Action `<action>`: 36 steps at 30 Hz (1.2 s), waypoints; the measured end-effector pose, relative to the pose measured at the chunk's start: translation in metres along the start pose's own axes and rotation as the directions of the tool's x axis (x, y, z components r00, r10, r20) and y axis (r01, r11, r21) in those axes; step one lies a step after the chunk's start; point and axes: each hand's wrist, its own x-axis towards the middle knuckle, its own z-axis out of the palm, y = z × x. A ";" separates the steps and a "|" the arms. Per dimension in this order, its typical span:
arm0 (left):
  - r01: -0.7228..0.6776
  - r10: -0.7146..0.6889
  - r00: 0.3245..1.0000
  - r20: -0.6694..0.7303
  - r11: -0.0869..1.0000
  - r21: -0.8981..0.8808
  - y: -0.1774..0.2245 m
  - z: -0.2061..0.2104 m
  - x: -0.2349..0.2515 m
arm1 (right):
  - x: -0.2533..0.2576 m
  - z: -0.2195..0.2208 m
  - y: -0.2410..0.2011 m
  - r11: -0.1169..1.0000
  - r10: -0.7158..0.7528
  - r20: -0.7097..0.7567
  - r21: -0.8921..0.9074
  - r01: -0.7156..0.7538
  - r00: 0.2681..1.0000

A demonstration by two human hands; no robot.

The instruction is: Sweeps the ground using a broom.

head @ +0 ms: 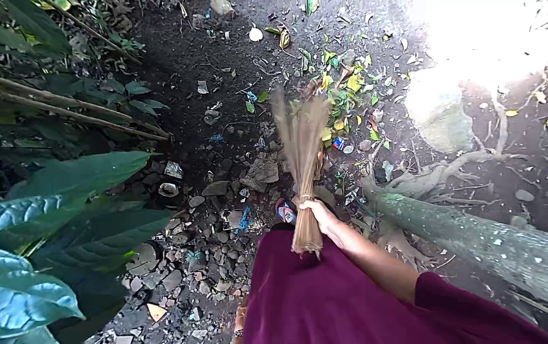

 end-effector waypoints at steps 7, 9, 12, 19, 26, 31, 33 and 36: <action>0.089 -0.097 0.989 -0.115 0.993 -0.074 0.062 0.011 -0.021 | 0.071 -0.039 -0.099 0.987 0.157 0.195 -0.050 -0.150 0.968; -0.004 0.008 0.997 -0.075 0.999 0.052 0.123 0.003 -0.028 | 0.107 -0.049 -0.123 0.999 0.036 -0.034 -0.032 -0.037 0.999; -0.038 0.032 0.999 -0.040 0.989 -0.144 0.191 0.004 -0.028 | 0.152 -0.051 -0.129 0.996 -0.080 -0.301 0.001 0.084 0.950; -0.120 0.119 0.993 0.011 0.992 0.044 0.269 0.031 -0.022 | 0.057 0.010 -0.129 0.997 0.075 0.008 -0.034 -0.074 0.997; -0.070 0.069 0.996 -0.051 0.997 -0.014 0.279 0.024 -0.027 | 0.097 0.003 -0.194 0.970 0.221 0.341 -0.170 -0.172 0.914; -0.013 0.012 0.997 -0.078 1.000 -0.015 0.259 0.015 -0.031 | 0.170 0.020 -0.199 0.995 0.025 -0.164 0.100 -0.008 0.986; 0.019 -0.015 0.998 -0.068 0.998 0.058 0.216 0.022 -0.009 | 0.165 0.044 -0.180 0.999 -0.006 -0.200 0.046 0.016 0.980; 0.072 -0.072 0.997 -0.040 0.997 -0.003 0.190 0.033 0.000 | 0.118 0.067 -0.169 0.998 0.040 -0.050 0.046 -0.038 0.998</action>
